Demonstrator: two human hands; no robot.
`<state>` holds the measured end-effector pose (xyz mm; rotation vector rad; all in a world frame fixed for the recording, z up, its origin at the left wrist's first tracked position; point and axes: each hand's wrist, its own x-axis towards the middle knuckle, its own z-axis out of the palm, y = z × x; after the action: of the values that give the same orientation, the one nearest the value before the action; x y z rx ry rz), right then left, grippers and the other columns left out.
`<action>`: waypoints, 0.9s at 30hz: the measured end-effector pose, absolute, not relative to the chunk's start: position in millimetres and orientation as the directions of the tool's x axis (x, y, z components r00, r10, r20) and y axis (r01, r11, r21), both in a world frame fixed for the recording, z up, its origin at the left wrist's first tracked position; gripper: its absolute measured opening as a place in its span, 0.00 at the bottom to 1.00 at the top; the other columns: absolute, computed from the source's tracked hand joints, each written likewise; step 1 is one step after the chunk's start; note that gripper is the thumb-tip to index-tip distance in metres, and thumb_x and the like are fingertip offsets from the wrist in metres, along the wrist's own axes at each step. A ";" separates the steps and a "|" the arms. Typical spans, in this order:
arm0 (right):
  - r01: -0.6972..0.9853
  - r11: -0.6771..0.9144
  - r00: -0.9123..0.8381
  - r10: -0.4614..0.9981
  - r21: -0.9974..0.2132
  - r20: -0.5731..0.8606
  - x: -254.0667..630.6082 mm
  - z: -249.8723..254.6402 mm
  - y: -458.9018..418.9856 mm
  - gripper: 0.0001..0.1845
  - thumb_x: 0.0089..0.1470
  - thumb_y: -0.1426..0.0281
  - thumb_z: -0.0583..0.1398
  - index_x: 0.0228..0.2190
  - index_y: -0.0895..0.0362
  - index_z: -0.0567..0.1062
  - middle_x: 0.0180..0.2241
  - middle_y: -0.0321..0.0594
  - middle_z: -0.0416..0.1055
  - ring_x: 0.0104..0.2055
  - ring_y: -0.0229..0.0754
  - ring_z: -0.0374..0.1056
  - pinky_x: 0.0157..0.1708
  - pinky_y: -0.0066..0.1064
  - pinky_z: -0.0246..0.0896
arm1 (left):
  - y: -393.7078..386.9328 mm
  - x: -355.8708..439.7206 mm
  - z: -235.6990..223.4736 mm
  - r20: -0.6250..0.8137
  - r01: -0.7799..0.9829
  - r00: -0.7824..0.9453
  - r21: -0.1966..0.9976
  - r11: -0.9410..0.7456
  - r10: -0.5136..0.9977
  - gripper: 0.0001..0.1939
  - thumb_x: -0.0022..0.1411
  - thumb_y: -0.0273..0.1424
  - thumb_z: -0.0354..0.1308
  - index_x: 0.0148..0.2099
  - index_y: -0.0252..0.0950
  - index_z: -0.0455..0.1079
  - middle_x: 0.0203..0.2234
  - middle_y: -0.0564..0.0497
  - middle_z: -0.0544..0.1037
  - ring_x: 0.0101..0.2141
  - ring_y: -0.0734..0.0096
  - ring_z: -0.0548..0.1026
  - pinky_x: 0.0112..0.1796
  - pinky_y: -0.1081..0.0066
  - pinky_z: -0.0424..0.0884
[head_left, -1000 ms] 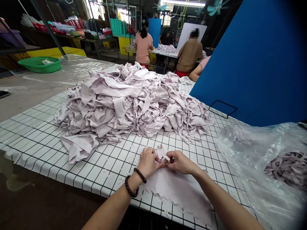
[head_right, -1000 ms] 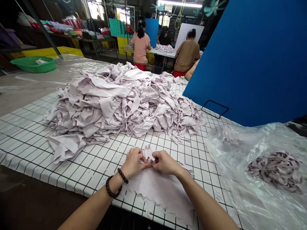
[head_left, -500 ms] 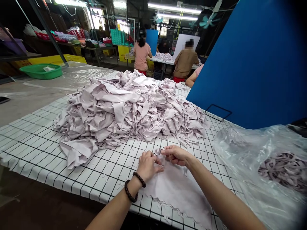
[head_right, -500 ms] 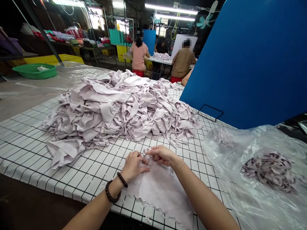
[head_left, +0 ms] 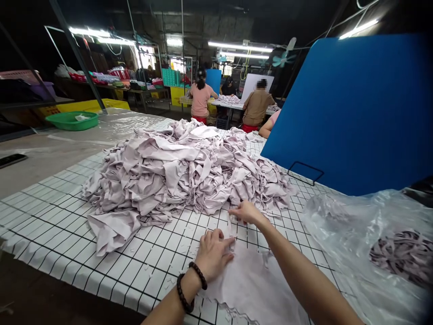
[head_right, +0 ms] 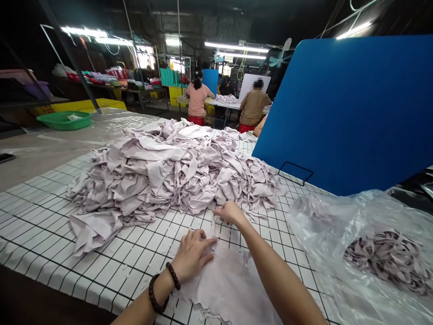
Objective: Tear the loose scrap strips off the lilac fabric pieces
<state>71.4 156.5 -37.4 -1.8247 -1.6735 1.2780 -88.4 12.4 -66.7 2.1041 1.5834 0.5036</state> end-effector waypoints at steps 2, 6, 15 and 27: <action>0.746 -0.052 -0.019 0.995 -0.663 -0.100 57.0 -22.9 164.2 0.16 0.47 0.60 0.62 0.17 0.56 0.69 0.22 0.42 0.69 0.27 0.43 0.66 0.26 0.30 0.53 | 11.5 -89.2 -65.3 0.021 0.797 0.281 0.552 -0.245 0.960 0.22 0.56 0.39 0.60 0.53 0.58 0.64 0.44 0.52 0.65 0.45 0.60 0.62 0.45 0.59 0.58; 0.790 0.247 -0.170 0.968 -0.562 0.186 -10.4 -5.0 173.9 0.19 0.52 0.52 0.56 0.34 0.55 0.72 0.36 0.43 0.73 0.37 0.44 0.67 0.35 0.31 0.57 | 11.6 -90.0 -62.5 0.013 0.774 0.278 0.589 -0.232 0.960 0.24 0.54 0.40 0.61 0.53 0.55 0.65 0.44 0.51 0.65 0.45 0.59 0.62 0.46 0.59 0.58; 0.515 0.045 0.086 0.991 -0.856 0.104 -55.4 22.3 219.9 0.10 0.50 0.63 0.54 0.25 0.56 0.70 0.30 0.42 0.71 0.37 0.45 0.66 0.36 0.32 0.58 | 8.3 -91.7 -66.2 0.016 0.753 0.246 0.626 -0.202 0.969 0.23 0.49 0.42 0.63 0.50 0.54 0.68 0.45 0.51 0.66 0.46 0.58 0.63 0.48 0.58 0.59; -0.277 -0.045 0.143 0.986 -0.960 -0.088 171.6 12.0 178.9 0.08 0.38 0.69 0.60 0.23 0.55 0.63 0.19 0.33 0.62 0.20 0.35 0.58 0.19 0.28 0.57 | 40.5 -102.7 -52.9 0.033 0.335 -0.074 0.942 -0.007 0.997 0.23 0.62 0.44 0.50 0.56 0.38 0.62 0.43 0.46 0.68 0.38 0.68 0.69 0.38 0.68 0.69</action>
<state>171.6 178.9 12.0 -1.1201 -0.8620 1.2616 -102.7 40.5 -52.9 1.4353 1.5092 1.1019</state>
